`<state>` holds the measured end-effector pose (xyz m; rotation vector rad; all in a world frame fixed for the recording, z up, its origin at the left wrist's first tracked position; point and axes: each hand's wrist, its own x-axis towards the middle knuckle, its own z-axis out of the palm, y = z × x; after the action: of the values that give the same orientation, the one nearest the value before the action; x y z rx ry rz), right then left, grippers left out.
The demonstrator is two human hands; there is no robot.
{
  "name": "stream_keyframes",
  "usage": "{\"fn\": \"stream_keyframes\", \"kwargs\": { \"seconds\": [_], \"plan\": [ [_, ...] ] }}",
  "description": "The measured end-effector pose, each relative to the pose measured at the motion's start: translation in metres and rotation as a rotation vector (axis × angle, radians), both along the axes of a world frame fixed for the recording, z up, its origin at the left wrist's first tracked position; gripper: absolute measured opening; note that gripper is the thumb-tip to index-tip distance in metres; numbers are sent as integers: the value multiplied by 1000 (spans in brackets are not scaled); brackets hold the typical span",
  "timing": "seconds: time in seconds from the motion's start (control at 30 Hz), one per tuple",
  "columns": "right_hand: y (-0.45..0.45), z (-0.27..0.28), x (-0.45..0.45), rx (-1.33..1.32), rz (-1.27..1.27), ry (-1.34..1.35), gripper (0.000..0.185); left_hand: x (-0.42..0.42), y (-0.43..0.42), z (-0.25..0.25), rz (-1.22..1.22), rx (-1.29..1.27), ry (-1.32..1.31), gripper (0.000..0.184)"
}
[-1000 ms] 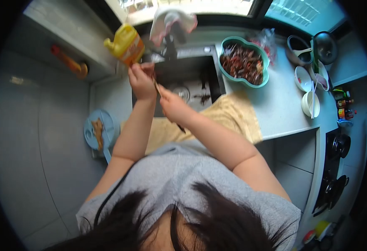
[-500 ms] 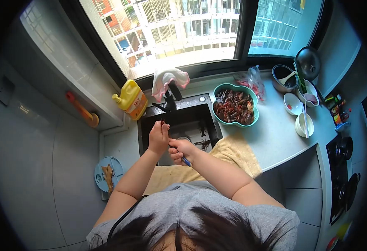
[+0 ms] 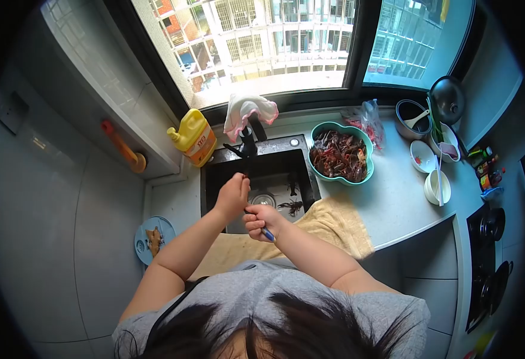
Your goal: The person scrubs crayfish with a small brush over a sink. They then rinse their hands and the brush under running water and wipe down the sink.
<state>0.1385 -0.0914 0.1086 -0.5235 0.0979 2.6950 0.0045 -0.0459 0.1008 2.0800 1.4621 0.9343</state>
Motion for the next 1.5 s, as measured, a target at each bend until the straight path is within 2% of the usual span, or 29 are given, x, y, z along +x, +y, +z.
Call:
{"fn": "stream_keyframes", "kwargs": {
  "seconds": [0.03, 0.1, 0.13, 0.23, 0.27, 0.3, 0.37, 0.43, 0.5, 0.53, 0.63, 0.7, 0.77, 0.87, 0.9, 0.97, 1.03, 1.1, 1.17, 1.2, 1.3, 1.37, 1.43, 1.5],
  "plan": [
    [-3, 3, 0, -4, -20, -34, 28, -2, 6, -3, 3, -6, -2, 24],
    [-3, -3, -2, 4, -15, -1, 28, -9, 22, -4, 203, -195, -88, 23],
    [-1, -9, -3, -35, -11, 26, 24, -4, 17, -6, 177, -62, -2, 24],
    [4, -8, -2, -57, -23, 38, 16, -3, 15, -13, 97, -14, 35, 26],
    [5, -9, -3, -66, -24, 73, 16, -6, 24, -17, 171, -106, 48, 25],
    [6, -10, -3, -76, -27, 109, 17, -7, 27, -15, 204, -78, 35, 24],
    [9, -11, -2, -41, -50, 45, 16, 4, 17, -16, 132, -46, 27, 23],
    [7, -13, 1, -127, -37, 95, 16, 7, 13, -10, 69, -104, 30, 23],
    [7, -6, -2, -94, -73, 73, 27, 1, 35, -20, 245, -132, 24, 23],
    [7, -1, 0, -66, -80, 6, 31, 7, 30, -19, 192, -89, 24, 24],
    [12, -5, 4, -77, -60, 33, 30, 13, 24, -19, 42, -92, -11, 26],
    [4, -9, 6, -101, -46, 41, 29, 5, 41, -23, 181, -256, -122, 27],
    [9, -3, 4, -50, -70, -39, 30, 10, 32, -24, 160, -123, -27, 27],
    [14, -7, 2, -93, -87, 17, 22, 14, 25, -19, 57, -101, -90, 24],
    [10, -10, 2, -127, -92, 40, 18, 12, 26, -3, 143, -288, -167, 23],
    [9, -6, 0, -108, -97, 11, 25, 11, 31, -4, 166, -370, -280, 23],
    [10, -5, 4, -36, -71, 5, 29, 16, 15, -1, 36, -118, -78, 23],
    [8, -7, 4, -94, -49, 49, 29, 4, 33, -30, 17, -83, 4, 24],
    [10, 0, -2, -66, -69, 39, 25, -5, 39, -13, 154, -280, -98, 24],
    [9, -2, -1, -51, -75, 29, 19, -1, 33, -11, 156, -172, -29, 24],
    [7, -16, 7, -61, -34, 123, 23, 9, 13, -3, 11, -106, -11, 28],
    [5, -5, 5, -97, -66, 88, 24, 3, 28, -8, 93, -300, -146, 25],
    [7, 2, 2, -15, -89, 29, 28, 5, 30, -3, 123, -193, -188, 24],
    [7, -4, 5, 1, -73, 41, 24, 13, 15, 3, -26, -86, -72, 22]
  ]
}}
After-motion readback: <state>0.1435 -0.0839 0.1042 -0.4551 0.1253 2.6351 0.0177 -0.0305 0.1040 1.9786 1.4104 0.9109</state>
